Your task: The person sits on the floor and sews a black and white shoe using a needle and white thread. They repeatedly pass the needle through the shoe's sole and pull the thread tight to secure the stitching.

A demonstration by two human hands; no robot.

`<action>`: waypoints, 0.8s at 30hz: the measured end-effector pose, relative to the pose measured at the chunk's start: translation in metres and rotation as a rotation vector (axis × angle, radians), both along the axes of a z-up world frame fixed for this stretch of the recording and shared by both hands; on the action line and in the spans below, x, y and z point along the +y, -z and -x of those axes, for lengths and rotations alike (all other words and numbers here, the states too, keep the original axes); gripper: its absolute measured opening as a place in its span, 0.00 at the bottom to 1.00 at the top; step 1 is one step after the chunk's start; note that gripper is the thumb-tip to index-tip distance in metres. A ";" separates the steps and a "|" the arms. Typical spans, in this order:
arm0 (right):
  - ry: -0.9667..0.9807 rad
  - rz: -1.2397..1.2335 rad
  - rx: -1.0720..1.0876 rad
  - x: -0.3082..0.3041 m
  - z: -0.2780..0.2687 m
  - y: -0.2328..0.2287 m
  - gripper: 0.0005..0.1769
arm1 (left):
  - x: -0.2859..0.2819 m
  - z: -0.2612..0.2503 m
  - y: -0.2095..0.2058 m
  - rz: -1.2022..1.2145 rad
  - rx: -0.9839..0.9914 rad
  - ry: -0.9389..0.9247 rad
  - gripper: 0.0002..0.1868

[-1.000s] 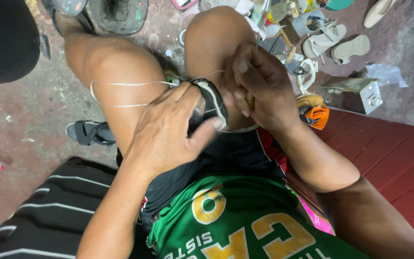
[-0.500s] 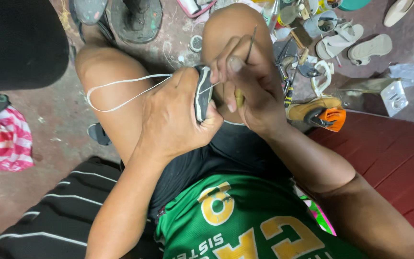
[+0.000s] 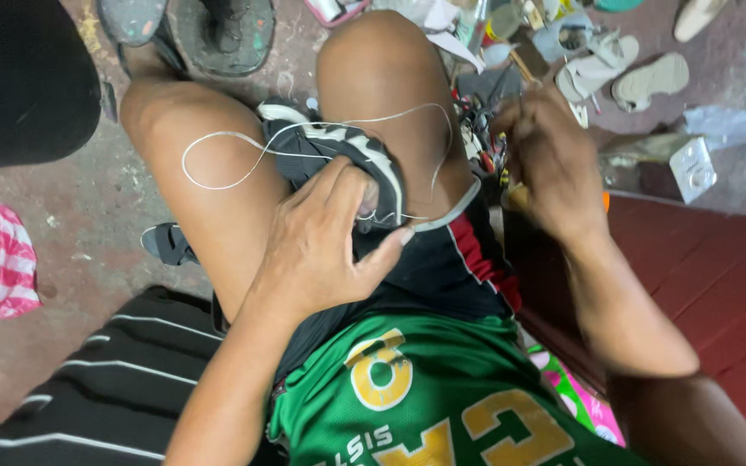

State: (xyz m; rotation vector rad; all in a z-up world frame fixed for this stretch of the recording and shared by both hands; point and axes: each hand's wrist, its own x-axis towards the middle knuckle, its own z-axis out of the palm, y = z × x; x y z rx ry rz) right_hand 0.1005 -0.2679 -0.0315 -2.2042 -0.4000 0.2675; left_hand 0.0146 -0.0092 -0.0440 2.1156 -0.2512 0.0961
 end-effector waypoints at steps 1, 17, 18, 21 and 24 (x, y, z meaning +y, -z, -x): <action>0.087 0.043 0.108 -0.005 0.009 -0.004 0.15 | 0.002 0.002 -0.001 0.040 0.025 0.028 0.22; -0.331 -0.175 0.002 0.025 0.040 -0.008 0.21 | 0.003 0.000 0.001 0.060 0.026 0.034 0.20; -0.320 -0.141 0.034 0.025 0.039 -0.009 0.21 | 0.004 0.000 0.001 0.062 0.029 0.031 0.20; -0.321 -0.095 0.001 0.026 0.039 -0.015 0.23 | 0.003 0.001 0.001 0.060 0.020 0.035 0.20; -0.343 0.008 -0.107 0.029 0.039 -0.028 0.25 | 0.001 0.000 0.002 0.063 0.002 0.029 0.21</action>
